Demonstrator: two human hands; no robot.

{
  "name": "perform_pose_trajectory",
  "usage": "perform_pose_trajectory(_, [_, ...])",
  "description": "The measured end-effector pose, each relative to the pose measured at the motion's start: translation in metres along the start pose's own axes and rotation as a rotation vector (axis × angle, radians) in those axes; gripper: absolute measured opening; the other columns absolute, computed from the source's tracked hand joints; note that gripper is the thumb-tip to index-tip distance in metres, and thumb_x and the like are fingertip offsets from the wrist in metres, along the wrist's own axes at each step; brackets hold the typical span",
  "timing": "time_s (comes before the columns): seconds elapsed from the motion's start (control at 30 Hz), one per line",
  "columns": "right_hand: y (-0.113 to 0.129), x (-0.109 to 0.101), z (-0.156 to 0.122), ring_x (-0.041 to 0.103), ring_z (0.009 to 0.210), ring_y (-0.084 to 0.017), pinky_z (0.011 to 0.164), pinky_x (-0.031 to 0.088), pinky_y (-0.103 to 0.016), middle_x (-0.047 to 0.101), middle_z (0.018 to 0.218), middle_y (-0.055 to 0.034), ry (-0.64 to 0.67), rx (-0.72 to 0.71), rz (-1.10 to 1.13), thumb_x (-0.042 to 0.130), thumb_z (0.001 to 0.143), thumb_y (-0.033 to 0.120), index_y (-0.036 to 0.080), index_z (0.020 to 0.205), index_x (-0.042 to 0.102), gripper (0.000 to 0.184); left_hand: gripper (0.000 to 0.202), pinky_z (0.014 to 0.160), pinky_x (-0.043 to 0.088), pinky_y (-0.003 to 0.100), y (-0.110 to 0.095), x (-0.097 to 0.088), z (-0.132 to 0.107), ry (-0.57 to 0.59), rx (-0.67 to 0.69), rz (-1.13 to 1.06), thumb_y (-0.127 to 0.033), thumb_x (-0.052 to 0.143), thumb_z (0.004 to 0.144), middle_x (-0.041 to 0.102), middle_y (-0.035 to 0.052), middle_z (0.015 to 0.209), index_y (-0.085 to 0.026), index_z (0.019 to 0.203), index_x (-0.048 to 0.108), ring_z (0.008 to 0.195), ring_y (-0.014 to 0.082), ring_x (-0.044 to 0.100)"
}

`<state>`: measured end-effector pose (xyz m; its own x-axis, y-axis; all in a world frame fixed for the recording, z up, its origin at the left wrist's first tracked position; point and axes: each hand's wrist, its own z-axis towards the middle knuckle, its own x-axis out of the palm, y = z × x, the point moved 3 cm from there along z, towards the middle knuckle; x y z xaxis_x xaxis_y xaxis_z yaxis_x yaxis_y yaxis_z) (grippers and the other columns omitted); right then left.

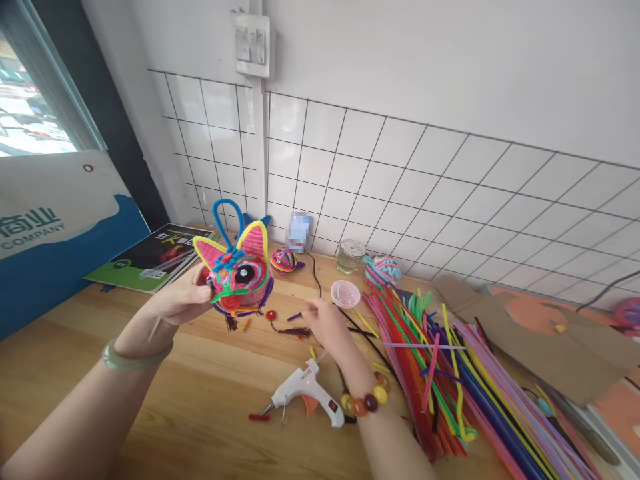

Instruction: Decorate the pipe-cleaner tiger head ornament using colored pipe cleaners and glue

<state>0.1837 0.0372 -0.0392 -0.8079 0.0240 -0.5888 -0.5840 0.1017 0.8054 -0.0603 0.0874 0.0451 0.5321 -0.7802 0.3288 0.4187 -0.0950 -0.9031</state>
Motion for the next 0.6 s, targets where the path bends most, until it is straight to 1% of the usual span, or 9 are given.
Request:
perform_pose_trajectory(0.03, [-0.003, -0.006, -0.011, 0.062, 0.082, -0.019, 0.075, 0.050, -0.034, 0.067, 0.086, -0.0037, 0.026, 0.013, -0.043, 0.062, 0.088, 0.032, 0.016, 0.086, 0.067, 0.017, 0.050, 0.082, 0.055, 0.035, 0.000, -0.002, 0.000, 0.005, 0.006, -0.010, -0.030, 0.079, 0.069, 0.072, 0.0114, 0.105, -0.018, 0.114, 0.063, 0.094, 0.0271, 0.069])
perform_pose_trajectory(0.07, [-0.006, -0.011, -0.024, 0.060, 0.072, -0.018, 0.068, 0.046, -0.031, 0.063, 0.068, -0.0014, 0.063, 0.028, -0.081, 0.064, 0.084, 0.031, 0.017, 0.069, 0.066, 0.021, 0.050, 0.083, 0.055, 0.035, 0.000, -0.003, 0.000, 0.007, 0.011, -0.019, -0.031, 0.079, 0.068, 0.072, 0.0113, 0.105, -0.018, 0.114, 0.063, 0.094, 0.0274, 0.069])
perform_pose_trajectory(0.13, [-0.013, -0.015, -0.052, 0.054, 0.056, -0.015, 0.056, 0.037, -0.027, 0.054, 0.050, 0.0022, 0.146, 0.067, -0.139, 0.067, 0.077, 0.032, 0.019, 0.052, 0.060, 0.030, 0.052, 0.082, 0.055, 0.035, 0.001, -0.006, -0.001, -0.003, 0.021, -0.033, -0.033, 0.080, 0.065, 0.073, 0.0110, 0.102, -0.017, 0.112, 0.064, 0.092, 0.0273, 0.069])
perform_pose_trajectory(0.2, [-0.020, -0.012, -0.075, 0.050, 0.051, -0.013, 0.051, 0.029, -0.025, 0.053, 0.048, 0.0037, 0.223, 0.106, -0.171, 0.068, 0.073, 0.033, 0.019, 0.054, 0.062, 0.025, 0.054, 0.078, 0.056, 0.035, 0.003, -0.007, -0.001, -0.003, 0.028, -0.031, -0.037, 0.082, 0.062, 0.074, 0.0107, 0.094, -0.016, 0.109, 0.064, 0.085, 0.0267, 0.070])
perform_pose_trajectory(0.27, [-0.025, -0.005, -0.089, 0.046, 0.050, -0.012, 0.049, 0.024, -0.025, 0.055, 0.051, 0.0038, 0.287, 0.135, -0.189, 0.068, 0.071, 0.032, 0.019, 0.059, 0.065, 0.018, 0.057, 0.077, 0.056, 0.035, 0.005, -0.006, 0.000, -0.001, 0.034, -0.017, -0.041, 0.083, 0.059, 0.074, 0.0109, 0.092, -0.016, 0.107, 0.065, 0.083, 0.0270, 0.070])
perform_pose_trajectory(0.37, [-0.027, 0.004, -0.094, 0.046, 0.056, -0.012, 0.051, 0.027, -0.023, 0.057, 0.060, 0.0035, 0.350, 0.131, -0.156, 0.066, 0.070, 0.030, 0.018, 0.067, 0.067, 0.012, 0.064, 0.086, 0.054, 0.040, 0.009, -0.004, 0.000, -0.003, 0.039, -0.015, -0.043, 0.084, 0.055, 0.072, 0.0122, 0.099, -0.016, 0.109, 0.065, 0.093, 0.0306, 0.069])
perform_pose_trajectory(0.47, [-0.022, -0.002, -0.092, 0.051, 0.065, -0.015, 0.057, 0.035, -0.023, 0.061, 0.069, 0.0018, 0.404, 0.084, -0.082, 0.062, 0.076, 0.037, 0.019, 0.076, 0.070, 0.019, 0.067, 0.089, 0.052, 0.043, 0.012, -0.003, -0.002, 0.001, 0.040, -0.024, -0.046, 0.084, 0.052, 0.071, 0.0128, 0.103, -0.016, 0.109, 0.065, 0.098, 0.0333, 0.067])
perform_pose_trajectory(0.53, [-0.018, -0.014, -0.093, 0.054, 0.071, -0.016, 0.063, 0.040, -0.024, 0.064, 0.078, 0.0005, 0.380, 0.063, 0.075, 0.061, 0.080, 0.045, 0.021, 0.089, 0.071, 0.028, 0.064, 0.085, 0.054, 0.041, 0.013, -0.003, -0.002, -0.008, 0.042, -0.038, -0.049, 0.084, 0.050, 0.072, 0.0118, 0.100, -0.017, 0.104, 0.067, 0.094, 0.0323, 0.068])
perform_pose_trajectory(0.6, [-0.013, -0.030, -0.095, 0.052, 0.066, -0.015, 0.061, 0.040, -0.025, 0.061, 0.076, 0.0009, 0.278, 0.088, 0.356, 0.063, 0.080, 0.051, 0.024, 0.100, 0.068, 0.034, 0.060, 0.080, 0.055, 0.038, 0.014, -0.005, -0.003, -0.036, 0.035, -0.058, -0.050, 0.084, 0.048, 0.073, 0.0102, 0.093, -0.018, 0.098, 0.068, 0.087, 0.0306, 0.068])
